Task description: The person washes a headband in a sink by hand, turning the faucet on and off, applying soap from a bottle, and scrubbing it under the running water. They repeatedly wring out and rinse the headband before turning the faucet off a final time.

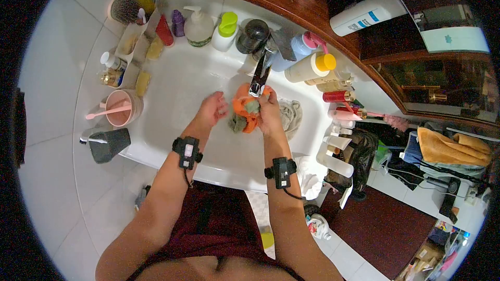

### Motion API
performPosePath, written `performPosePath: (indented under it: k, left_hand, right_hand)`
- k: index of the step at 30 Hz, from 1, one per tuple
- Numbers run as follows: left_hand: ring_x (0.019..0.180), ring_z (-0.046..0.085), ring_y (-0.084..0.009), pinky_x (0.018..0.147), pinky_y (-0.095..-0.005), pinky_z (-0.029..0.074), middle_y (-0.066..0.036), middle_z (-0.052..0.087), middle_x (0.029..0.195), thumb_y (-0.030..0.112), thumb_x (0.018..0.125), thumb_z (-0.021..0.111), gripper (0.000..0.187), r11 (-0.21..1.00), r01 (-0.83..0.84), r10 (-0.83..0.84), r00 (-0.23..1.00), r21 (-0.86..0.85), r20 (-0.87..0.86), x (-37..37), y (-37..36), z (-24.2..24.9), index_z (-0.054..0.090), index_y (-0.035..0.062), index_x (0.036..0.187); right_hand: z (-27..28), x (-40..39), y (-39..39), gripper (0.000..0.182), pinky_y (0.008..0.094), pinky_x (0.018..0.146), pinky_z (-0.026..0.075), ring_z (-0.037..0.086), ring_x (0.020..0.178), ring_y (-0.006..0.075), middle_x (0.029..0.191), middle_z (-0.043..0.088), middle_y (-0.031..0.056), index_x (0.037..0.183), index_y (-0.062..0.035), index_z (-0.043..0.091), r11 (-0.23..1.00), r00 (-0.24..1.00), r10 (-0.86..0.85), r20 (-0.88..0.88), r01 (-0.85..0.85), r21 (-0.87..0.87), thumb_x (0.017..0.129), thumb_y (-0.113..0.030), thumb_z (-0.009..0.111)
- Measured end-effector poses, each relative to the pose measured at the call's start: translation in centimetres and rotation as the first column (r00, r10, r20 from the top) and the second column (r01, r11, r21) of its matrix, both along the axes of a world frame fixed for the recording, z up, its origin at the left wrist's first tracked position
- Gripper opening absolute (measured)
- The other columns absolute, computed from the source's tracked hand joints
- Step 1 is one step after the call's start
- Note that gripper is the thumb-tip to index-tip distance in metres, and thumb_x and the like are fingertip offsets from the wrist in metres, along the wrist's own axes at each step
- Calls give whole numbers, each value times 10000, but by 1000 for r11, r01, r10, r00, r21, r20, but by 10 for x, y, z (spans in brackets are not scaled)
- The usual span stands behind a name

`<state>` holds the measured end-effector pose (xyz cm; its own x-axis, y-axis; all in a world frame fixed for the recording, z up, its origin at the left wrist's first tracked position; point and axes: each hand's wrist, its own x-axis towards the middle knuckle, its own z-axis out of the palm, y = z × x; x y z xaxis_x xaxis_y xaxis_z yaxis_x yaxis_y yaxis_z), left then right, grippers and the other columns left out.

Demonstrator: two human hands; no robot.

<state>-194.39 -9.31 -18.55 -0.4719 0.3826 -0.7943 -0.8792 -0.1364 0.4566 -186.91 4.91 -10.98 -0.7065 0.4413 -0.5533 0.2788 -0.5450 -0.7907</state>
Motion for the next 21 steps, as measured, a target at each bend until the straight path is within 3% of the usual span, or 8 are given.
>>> performPosePath:
  k: [2,4,7,10,14,17,20,21]
  left_hand:
    - [863,561,-253,799,-411,463,-141,559,1058,504,863,482,593,972,45,-137,904,231,404,14,0,4,431,28,1213]
    - [899,567,-271,787,-430,476,-158,551,1097,593,841,447,682,841,-82,-168,900,535,401,22,4,13,437,7,1190]
    - [953,573,-279,766,-438,492,-173,553,1114,664,816,416,748,697,-144,-104,949,703,297,15,8,22,447,5,1167]
    - [916,583,-218,743,-379,499,-122,585,1047,577,871,418,606,560,-177,131,984,809,124,23,30,-34,461,39,1146]
    - [981,537,-168,818,-292,456,-54,538,1130,347,952,414,356,644,-207,327,945,737,-20,42,64,-92,435,106,1213]
    - [1071,521,-196,916,-285,423,-80,525,1190,278,972,376,318,821,-102,262,941,561,-212,36,58,-44,416,134,1252]
    - [1055,532,-201,911,-313,420,-89,542,1169,318,971,368,378,891,-240,273,961,386,-32,34,61,-17,383,120,1292]
    - [1051,534,-204,910,-325,418,-90,546,1162,345,968,365,410,917,-198,229,972,347,-50,31,57,-3,365,119,1311]
  right_hand:
    - [2,4,-6,416,261,736,489,577,877,152,989,572,75,1272,-93,387,995,997,69,-32,-66,71,869,-27,471]
    - [-2,8,-21,423,267,766,482,571,898,159,995,576,65,1267,-108,416,959,984,170,-43,-155,237,858,-35,497]
    - [-13,24,-50,361,273,770,471,583,873,198,990,588,65,1185,-112,516,484,863,505,1,-284,828,830,-66,564]
    - [28,20,-73,199,360,937,374,572,875,274,947,608,82,987,-24,589,383,867,477,144,-353,854,824,-135,620]
    - [-1,1,-61,172,370,642,461,589,684,313,731,594,138,844,-50,629,295,961,170,217,-260,919,808,-217,646]
    - [-32,-10,-40,307,415,513,444,566,568,330,695,600,125,691,-60,611,253,943,26,332,-328,910,839,-329,588]
    - [-44,-11,-27,297,421,509,456,586,569,316,753,616,146,905,-80,613,191,871,95,483,-492,850,883,-354,500]
    - [-51,-7,-22,298,408,540,469,597,602,299,787,621,135,993,-89,576,383,919,119,377,-392,836,885,-354,491]
